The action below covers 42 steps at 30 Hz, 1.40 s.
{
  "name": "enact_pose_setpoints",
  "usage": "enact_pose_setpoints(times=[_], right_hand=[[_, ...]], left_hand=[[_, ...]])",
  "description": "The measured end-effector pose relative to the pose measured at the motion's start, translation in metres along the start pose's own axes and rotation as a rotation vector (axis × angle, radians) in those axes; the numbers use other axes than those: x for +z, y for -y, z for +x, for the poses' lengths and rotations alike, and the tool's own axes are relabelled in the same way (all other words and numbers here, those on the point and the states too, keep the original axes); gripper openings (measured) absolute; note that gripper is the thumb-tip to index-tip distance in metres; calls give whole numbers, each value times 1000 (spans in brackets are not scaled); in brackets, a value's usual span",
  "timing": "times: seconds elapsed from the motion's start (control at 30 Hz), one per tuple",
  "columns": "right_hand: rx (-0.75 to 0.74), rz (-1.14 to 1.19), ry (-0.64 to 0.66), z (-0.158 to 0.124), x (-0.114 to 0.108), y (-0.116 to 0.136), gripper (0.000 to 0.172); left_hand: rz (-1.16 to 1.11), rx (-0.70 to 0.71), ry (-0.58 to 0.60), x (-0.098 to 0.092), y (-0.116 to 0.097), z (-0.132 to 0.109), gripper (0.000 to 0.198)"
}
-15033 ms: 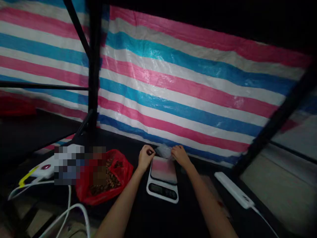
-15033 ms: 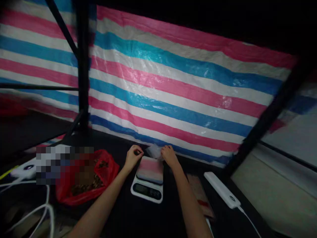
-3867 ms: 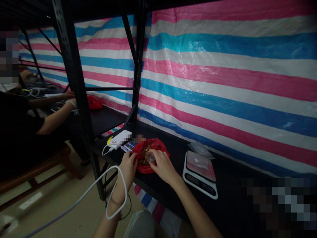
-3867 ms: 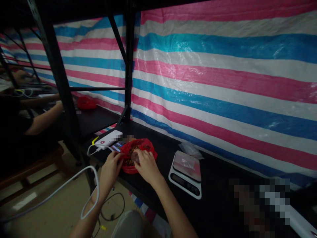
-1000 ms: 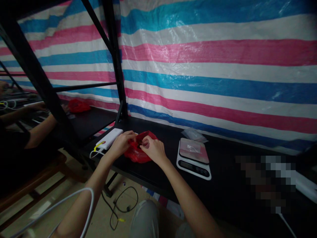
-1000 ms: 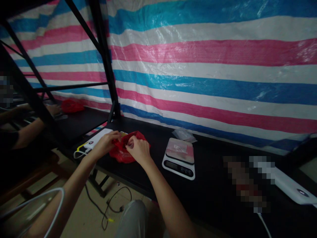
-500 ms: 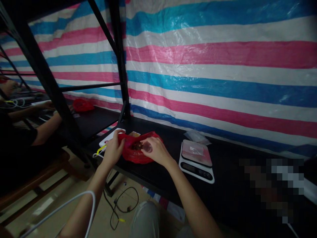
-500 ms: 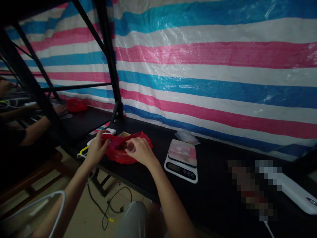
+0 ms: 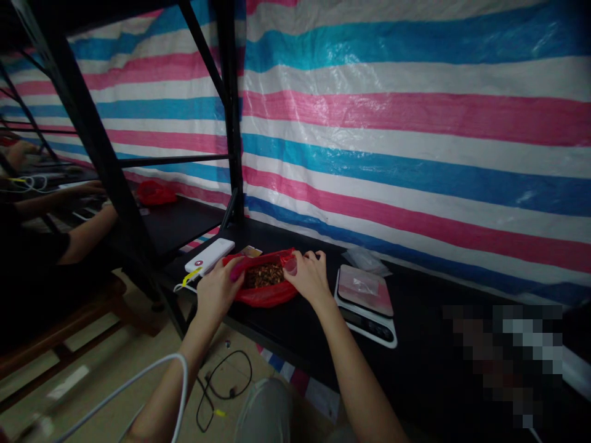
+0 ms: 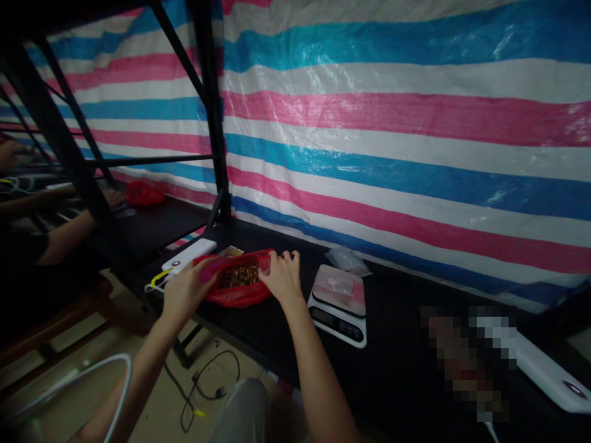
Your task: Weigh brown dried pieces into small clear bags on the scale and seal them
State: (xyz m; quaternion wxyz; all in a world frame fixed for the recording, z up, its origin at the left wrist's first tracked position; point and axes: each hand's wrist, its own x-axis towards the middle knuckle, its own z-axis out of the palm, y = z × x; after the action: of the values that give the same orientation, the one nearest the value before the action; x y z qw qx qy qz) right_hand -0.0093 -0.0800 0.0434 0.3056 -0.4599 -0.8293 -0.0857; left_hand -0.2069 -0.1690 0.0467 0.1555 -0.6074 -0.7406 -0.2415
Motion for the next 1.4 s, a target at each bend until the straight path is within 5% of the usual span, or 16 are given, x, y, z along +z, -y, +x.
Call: enact_pose_setpoints(times=[0.17,0.3,0.4,0.5,0.63,0.8,0.97,1.13,1.4], right_hand=[[37,-64,-36,-2,0,-3,37],[-33,23,-27,0,-7,5,19],[-45,224,-80,1,-11,15,13],[53,429,-95,1,-9,21,25],[177,686,-7,1,0,16,35],[111,900,-4,5,1,3,29],[84,997,-97,8,-10,-3,24],[69,944,-111,11,-14,-3,29],[39,903,-119,10,-11,-2,30]], left_hand=[[126,12,-143,-2,-12,-10,37],[38,121,-263,-3,-27,-16,39],[-74,257,-181,3,-44,-20,33],[-215,341,-57,15,-64,-24,27],[-457,350,67,34,-93,-30,28],[-659,316,142,47,-117,-38,35],[-431,138,-48,34,-110,-34,34],[-154,-3,10,30,-90,-9,31],[-436,146,44,36,-96,7,32]])
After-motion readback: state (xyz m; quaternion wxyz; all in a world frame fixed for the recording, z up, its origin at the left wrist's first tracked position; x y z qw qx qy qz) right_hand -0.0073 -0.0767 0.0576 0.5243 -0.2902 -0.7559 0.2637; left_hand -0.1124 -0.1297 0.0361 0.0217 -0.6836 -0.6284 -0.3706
